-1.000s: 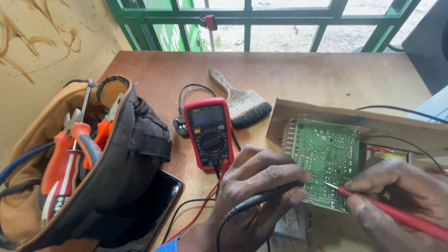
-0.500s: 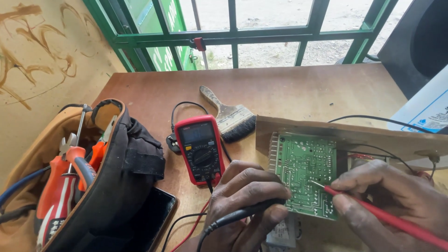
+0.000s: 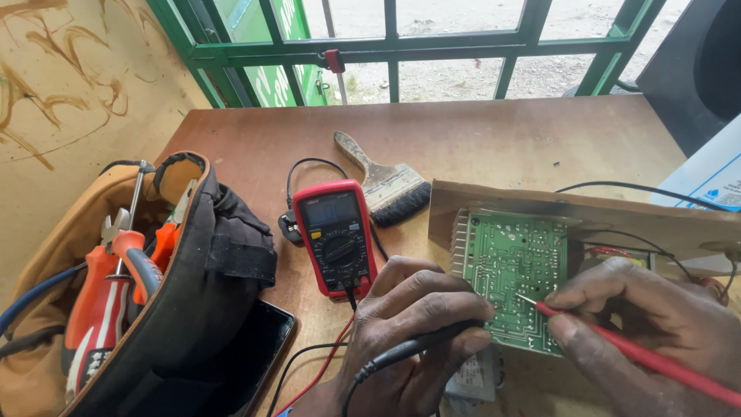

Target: Testing a circuit board using a digital multimeter to diagnose electrical issues.

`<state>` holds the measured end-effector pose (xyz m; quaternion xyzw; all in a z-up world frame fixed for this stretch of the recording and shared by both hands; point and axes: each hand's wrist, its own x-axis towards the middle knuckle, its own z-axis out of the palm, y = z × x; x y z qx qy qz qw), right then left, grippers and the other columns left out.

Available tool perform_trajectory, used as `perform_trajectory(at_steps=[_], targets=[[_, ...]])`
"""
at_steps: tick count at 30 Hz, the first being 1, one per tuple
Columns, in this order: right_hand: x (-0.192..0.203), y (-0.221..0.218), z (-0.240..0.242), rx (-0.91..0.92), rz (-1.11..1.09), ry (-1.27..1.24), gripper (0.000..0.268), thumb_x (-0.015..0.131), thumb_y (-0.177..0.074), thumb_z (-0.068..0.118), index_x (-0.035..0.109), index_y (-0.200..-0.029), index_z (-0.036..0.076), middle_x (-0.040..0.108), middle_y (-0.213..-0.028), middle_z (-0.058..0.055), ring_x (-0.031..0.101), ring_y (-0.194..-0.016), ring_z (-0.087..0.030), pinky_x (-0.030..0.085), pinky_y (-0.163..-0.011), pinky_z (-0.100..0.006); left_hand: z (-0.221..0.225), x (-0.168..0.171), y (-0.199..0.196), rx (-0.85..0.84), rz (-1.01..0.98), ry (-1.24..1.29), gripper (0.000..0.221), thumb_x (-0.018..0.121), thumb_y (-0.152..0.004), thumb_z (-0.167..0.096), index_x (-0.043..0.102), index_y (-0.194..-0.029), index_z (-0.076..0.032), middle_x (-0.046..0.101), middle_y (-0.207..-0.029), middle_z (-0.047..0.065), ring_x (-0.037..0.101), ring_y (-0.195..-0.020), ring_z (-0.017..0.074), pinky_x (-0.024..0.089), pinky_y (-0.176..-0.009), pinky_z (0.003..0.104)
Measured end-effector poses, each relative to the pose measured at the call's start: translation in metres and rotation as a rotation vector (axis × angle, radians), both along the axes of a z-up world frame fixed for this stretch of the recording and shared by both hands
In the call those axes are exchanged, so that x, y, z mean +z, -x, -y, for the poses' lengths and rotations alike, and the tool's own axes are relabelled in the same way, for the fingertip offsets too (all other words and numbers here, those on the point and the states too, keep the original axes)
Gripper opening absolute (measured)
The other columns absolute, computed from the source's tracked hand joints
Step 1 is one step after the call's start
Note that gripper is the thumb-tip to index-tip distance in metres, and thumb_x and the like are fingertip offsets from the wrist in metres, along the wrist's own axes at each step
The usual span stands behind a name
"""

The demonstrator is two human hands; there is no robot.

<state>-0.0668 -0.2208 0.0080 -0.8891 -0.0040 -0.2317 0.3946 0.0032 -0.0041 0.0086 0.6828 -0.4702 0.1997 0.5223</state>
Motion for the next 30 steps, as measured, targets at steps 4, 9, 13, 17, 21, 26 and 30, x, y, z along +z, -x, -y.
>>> perform_trajectory(at_steps=[4, 9, 13, 17, 21, 26, 30], targets=[[-0.004, 0.0, 0.003, -0.036, -0.034, -0.097, 0.006, 0.08, -0.076, 0.009, 0.082, -0.081, 0.007, 0.069, -0.065, -0.004, 0.059, -0.055, -0.013, 0.044, -0.051, -0.027, 0.001, -0.002, -0.001, -0.008, 0.037, 0.01, 0.023, 0.053, -0.104, -0.024, 0.067, -0.103, -0.005, 0.072, -0.097, 0.007, 0.07, -0.086, 0.0226, 0.051, -0.091, 0.037], [-0.009, 0.0, 0.01, 0.009, -0.059, -0.101, 0.011, 0.081, -0.075, 0.009, 0.085, -0.085, 0.008, 0.07, -0.067, -0.004, 0.063, -0.06, -0.014, 0.049, -0.053, -0.028, -0.001, 0.0, 0.002, -0.008, 0.024, 0.015, 0.026, 0.051, -0.106, -0.026, 0.067, -0.104, -0.006, 0.072, -0.097, 0.006, 0.07, -0.087, 0.0232, 0.051, -0.091, 0.037], [-0.01, 0.002, 0.005, 0.036, 0.054, -0.101, 0.008, 0.077, -0.076, 0.01, 0.08, -0.083, 0.007, 0.067, -0.066, -0.002, 0.059, -0.058, -0.011, 0.046, -0.051, -0.025, -0.001, -0.003, 0.002, 0.003, -0.101, 0.038, 0.025, 0.055, -0.104, -0.028, 0.068, -0.108, -0.007, 0.072, -0.101, 0.007, 0.067, -0.094, 0.0238, 0.053, -0.092, 0.037], [-0.007, -0.001, 0.009, 0.178, 0.161, -0.038, 0.009, 0.075, -0.075, 0.017, 0.077, -0.082, 0.011, 0.063, -0.056, 0.004, 0.053, -0.045, -0.005, 0.038, -0.045, -0.02, -0.002, -0.007, 0.0, 0.016, -0.08, -0.006, 0.025, 0.054, -0.105, -0.028, 0.069, -0.112, -0.009, 0.071, -0.104, 0.005, 0.066, -0.096, 0.0227, 0.053, -0.094, 0.037], [-0.01, -0.001, 0.013, 0.138, 0.1, -0.002, 0.009, 0.077, -0.075, 0.017, 0.079, -0.081, 0.012, 0.067, -0.062, 0.001, 0.058, -0.052, -0.009, 0.045, -0.049, -0.024, 0.0, -0.008, -0.001, 0.014, -0.065, 0.018, 0.025, 0.055, -0.105, -0.028, 0.068, -0.111, -0.008, 0.072, -0.105, 0.007, 0.066, -0.094, 0.0233, 0.051, -0.093, 0.037], [-0.017, -0.002, 0.016, 0.073, 0.102, 0.013, 0.009, 0.08, -0.073, 0.022, 0.08, -0.077, 0.014, 0.074, -0.061, 0.004, 0.059, -0.048, -0.007, 0.046, -0.046, -0.021, 0.0, 0.001, -0.001, 0.005, -0.016, 0.038, 0.024, 0.055, -0.104, -0.025, 0.068, -0.106, -0.005, 0.072, -0.099, 0.008, 0.069, -0.088, 0.0241, 0.05, -0.088, 0.036], [-0.019, -0.002, 0.011, 0.003, 0.152, -0.015, 0.006, 0.08, -0.073, 0.02, 0.078, -0.076, 0.014, 0.072, -0.062, 0.004, 0.056, -0.049, -0.007, 0.046, -0.048, -0.023, 0.002, -0.002, -0.001, 0.052, -0.071, 0.026, 0.03, 0.055, -0.104, -0.035, 0.071, -0.106, -0.011, 0.073, -0.098, 0.004, 0.066, -0.091, 0.0223, 0.051, -0.087, 0.036]])
